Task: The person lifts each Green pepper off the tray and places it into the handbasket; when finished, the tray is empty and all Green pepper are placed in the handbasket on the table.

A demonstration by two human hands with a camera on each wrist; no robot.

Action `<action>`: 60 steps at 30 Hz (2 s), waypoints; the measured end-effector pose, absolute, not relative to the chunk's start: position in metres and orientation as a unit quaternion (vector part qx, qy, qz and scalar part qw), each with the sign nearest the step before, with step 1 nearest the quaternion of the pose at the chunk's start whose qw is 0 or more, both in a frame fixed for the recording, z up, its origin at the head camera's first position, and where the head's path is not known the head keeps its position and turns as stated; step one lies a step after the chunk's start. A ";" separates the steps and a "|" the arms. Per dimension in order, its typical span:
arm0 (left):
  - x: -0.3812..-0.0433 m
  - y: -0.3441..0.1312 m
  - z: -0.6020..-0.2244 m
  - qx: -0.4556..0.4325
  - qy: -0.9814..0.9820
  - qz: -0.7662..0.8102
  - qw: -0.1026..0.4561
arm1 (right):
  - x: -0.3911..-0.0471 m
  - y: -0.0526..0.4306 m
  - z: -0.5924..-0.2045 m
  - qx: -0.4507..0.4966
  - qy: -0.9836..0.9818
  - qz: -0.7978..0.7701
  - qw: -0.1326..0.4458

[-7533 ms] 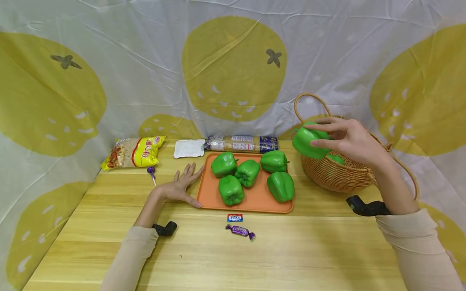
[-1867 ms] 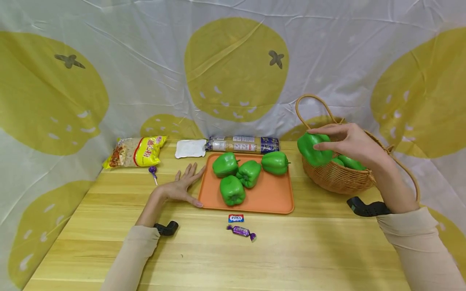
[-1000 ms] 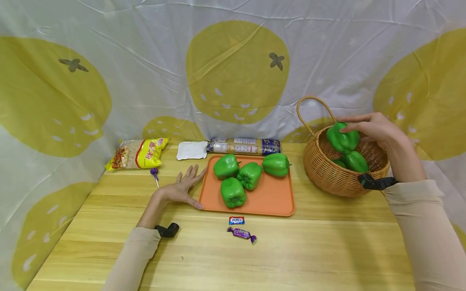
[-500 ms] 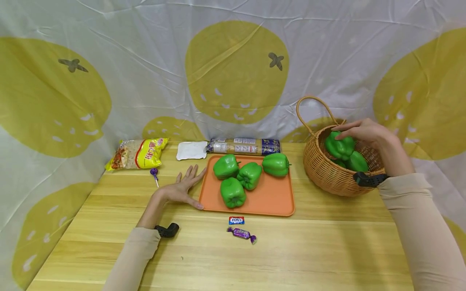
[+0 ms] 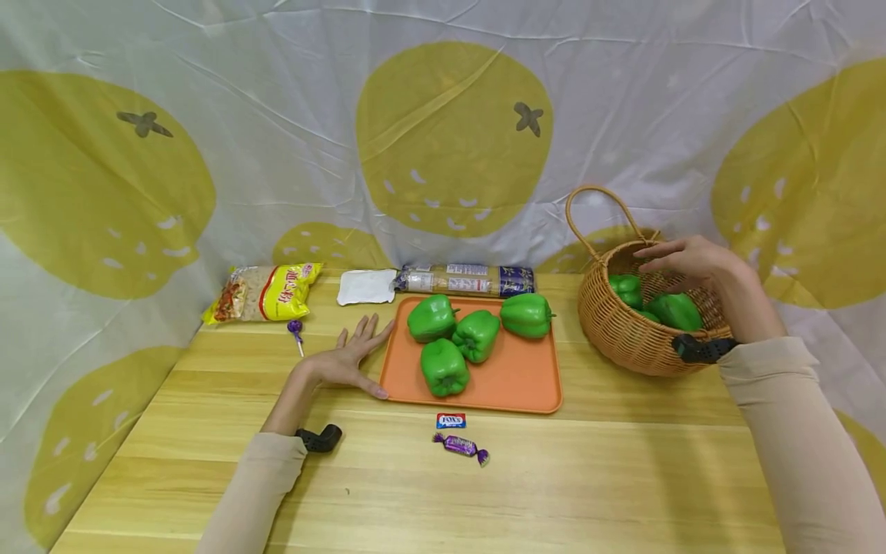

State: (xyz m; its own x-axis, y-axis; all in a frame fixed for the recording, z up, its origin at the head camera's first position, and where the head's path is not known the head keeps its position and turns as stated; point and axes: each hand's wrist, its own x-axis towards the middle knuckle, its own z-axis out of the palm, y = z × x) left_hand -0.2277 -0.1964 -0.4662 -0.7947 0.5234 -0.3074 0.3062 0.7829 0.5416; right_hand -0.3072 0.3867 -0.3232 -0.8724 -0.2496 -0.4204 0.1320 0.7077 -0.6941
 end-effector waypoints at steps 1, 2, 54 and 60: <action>-0.228 -0.196 -0.466 0.226 0.917 0.237 0.227 | -0.305 0.387 -0.323 -0.036 0.891 -0.379 0.248; -0.228 -0.196 -0.467 0.226 0.917 0.237 0.227 | -0.304 0.387 -0.323 -0.040 0.895 -0.373 0.242; -0.231 -0.197 -0.471 0.226 0.918 0.234 0.227 | -0.186 0.111 -0.432 -0.389 0.860 -0.320 0.081; -0.230 -0.197 -0.470 0.227 0.919 0.231 0.228 | -0.185 0.104 -0.436 -0.389 0.873 -0.290 0.043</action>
State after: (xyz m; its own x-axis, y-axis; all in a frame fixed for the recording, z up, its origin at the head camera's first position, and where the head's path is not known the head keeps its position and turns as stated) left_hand -0.2300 -0.1971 -0.4701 -0.7937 0.5214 -0.3134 0.3115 0.7908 0.5268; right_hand -0.1852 0.1042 -0.4365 -0.6934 -0.7046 0.1510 -0.6551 0.5291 -0.5394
